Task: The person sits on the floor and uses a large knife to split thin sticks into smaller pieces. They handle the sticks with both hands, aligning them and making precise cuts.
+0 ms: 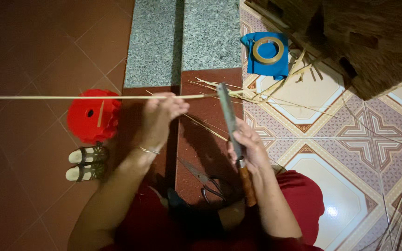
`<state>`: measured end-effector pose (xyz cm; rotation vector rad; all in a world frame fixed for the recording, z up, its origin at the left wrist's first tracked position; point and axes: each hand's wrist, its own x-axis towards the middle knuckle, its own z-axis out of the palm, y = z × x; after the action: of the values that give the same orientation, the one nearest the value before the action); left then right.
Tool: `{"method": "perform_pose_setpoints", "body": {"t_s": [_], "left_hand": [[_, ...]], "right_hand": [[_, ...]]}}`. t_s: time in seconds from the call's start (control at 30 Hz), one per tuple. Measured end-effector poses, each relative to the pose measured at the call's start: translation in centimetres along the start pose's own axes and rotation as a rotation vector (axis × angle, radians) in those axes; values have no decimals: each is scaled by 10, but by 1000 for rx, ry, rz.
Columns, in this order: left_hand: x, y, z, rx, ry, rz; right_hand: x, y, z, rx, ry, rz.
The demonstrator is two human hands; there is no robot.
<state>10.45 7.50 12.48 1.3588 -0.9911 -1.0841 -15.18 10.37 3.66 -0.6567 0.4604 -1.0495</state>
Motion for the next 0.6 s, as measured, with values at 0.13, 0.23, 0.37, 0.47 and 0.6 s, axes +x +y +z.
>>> {"method": "perform_pose_setpoints", "body": {"t_s": [0.13,0.23,0.37,0.47,0.6], "left_hand": [[-13,-29,27,-226,-172,-128],[-20,-47,37,-286,-221,-197],[-23,-59,42,-368,-243,-215],[-24,-61,41,-385,-248,-220],[-26,-57,34,-48,-421,-242]], "right_hand": [[-4,1,11,2,55,12],[-7,-3,11,29,109,-18],[-7,-7,5,42,120,-37],[-7,-3,1,26,116,-29],[-2,-4,-8,-1,152,-91]]}}
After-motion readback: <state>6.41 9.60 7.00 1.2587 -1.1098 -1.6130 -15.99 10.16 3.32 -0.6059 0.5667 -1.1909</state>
